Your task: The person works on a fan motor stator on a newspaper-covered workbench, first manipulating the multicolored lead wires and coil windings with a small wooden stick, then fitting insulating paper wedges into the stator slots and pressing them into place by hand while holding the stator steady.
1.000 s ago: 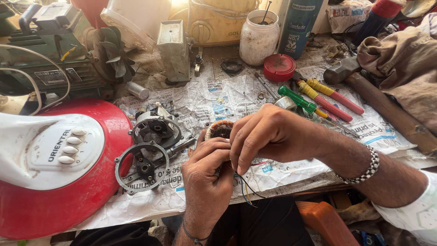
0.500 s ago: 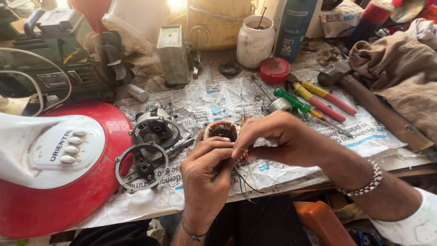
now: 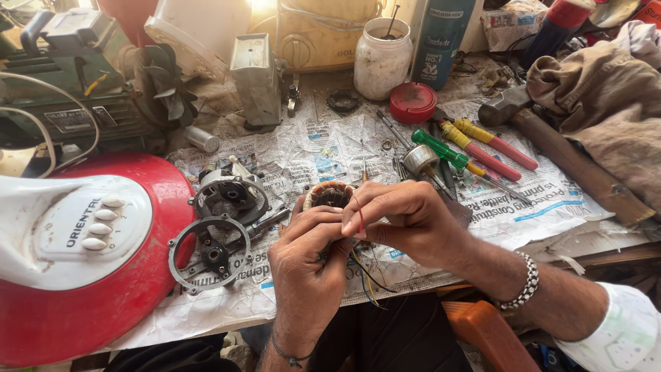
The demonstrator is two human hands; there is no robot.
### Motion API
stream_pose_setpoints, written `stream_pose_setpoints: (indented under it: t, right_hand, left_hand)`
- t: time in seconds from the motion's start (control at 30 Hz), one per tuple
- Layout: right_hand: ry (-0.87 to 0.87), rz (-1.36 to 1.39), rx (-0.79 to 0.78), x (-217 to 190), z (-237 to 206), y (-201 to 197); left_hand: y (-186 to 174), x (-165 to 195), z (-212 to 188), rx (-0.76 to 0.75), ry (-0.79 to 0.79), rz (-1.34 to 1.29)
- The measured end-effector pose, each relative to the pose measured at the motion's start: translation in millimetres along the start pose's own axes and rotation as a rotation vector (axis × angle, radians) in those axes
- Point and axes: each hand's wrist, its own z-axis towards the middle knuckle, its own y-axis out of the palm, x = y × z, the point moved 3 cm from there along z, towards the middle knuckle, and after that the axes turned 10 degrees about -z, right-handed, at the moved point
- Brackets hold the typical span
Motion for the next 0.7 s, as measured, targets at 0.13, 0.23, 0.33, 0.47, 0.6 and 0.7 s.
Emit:
stream_pose_setpoints:
  t: [0.13,0.23,0.33,0.47,0.6,0.7]
  right_hand:
    - [0.123,0.213,0.108,7.3,-7.6,9.3]
    - [0.141,0.324,0.163,10.6,-10.9,12.9]
    - [0.120,0.393,0.199,10.5,-11.6,14.0]
    - [0.088,0.471,0.249,6.0,-10.1,11.2]
    - [0.030,0.507,0.248,-2.9,-9.8,6.5]
    - [0.018,0.550,0.270,-8.4,-10.4,7.4]
  left_hand:
    - [0.3,-0.5,-0.2,0.010,-0.049,0.009]
    - [0.5,-0.2,-0.7,0.014,-0.030,0.027]
    - [0.9,-1.0,-1.3,0.012,-0.023,0.036]
    - [0.9,-1.3,-1.2,0.016,0.006,0.053]
    - [1.9,-0.7,-0.9,0.020,0.010,0.043]
    - [2.0,-0.5,-0.3,0.017,0.017,0.037]
